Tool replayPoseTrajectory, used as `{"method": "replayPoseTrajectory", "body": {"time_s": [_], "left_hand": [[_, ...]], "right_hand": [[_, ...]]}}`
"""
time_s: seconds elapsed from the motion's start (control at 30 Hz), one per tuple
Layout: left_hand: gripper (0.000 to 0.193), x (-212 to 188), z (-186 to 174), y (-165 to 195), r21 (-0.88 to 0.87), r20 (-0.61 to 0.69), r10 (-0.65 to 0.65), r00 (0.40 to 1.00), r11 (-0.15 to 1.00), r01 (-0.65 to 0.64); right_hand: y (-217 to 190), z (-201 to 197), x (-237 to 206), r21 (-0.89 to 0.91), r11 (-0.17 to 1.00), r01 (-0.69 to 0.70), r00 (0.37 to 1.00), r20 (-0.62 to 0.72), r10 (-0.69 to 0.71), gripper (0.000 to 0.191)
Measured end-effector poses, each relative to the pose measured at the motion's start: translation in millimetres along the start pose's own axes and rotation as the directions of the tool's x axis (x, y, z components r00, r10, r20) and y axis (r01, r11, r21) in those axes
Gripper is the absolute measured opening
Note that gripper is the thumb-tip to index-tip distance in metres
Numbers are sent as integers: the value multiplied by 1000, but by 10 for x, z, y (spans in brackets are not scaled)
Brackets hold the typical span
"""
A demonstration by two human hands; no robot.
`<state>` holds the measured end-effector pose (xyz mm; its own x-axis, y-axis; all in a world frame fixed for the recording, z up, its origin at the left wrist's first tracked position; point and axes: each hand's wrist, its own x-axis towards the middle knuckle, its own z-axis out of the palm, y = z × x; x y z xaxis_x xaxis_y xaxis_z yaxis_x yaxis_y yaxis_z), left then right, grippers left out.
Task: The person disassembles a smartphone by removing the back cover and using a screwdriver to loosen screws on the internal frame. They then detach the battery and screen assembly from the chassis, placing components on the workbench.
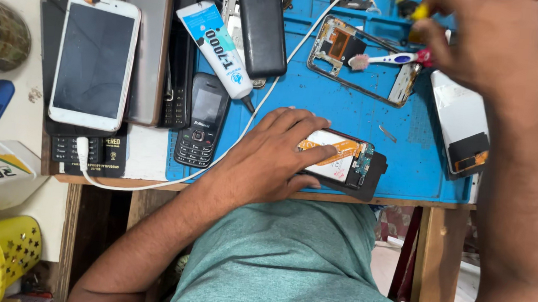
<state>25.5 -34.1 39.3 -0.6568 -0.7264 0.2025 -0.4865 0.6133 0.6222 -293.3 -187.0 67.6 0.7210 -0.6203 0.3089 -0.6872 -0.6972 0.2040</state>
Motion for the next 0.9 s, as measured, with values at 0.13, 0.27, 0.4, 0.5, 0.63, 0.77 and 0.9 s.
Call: {"method": "replayPoseTrajectory", "body": {"time_s": [0.13,0.27,0.4,0.5,0.63,0.77,0.9], "left_hand": [[61,-22,46,-25,24,-15,9,1000,1000,-9],[64,-32,80,-6,66,-51,8,999,998,-5],[73,4,76,1,81,-39,0,999,997,3],[77,16,89,-2,86,-34,-3,999,996,6],[76,9,132,0,109,-47,-3,999,994,8],[76,24,143,7,108,-57,4,998,994,2],[75,40,125,0,106,-56,11,998,994,-5]], "right_hand": [[167,112,-411,-121,990,-66,993,-105,53,14],[192,247,-735,23,954,-300,936,-187,299,26],[-254,197,-1012,684,669,-290,835,-160,526,34],[-695,178,-1095,743,655,-137,868,-228,441,90],[-1037,124,-1108,784,548,-294,832,-73,551,103],[-1160,89,-1017,785,545,-297,826,-75,558,101],[-1217,71,-903,743,607,-281,827,-134,547,103]]}}
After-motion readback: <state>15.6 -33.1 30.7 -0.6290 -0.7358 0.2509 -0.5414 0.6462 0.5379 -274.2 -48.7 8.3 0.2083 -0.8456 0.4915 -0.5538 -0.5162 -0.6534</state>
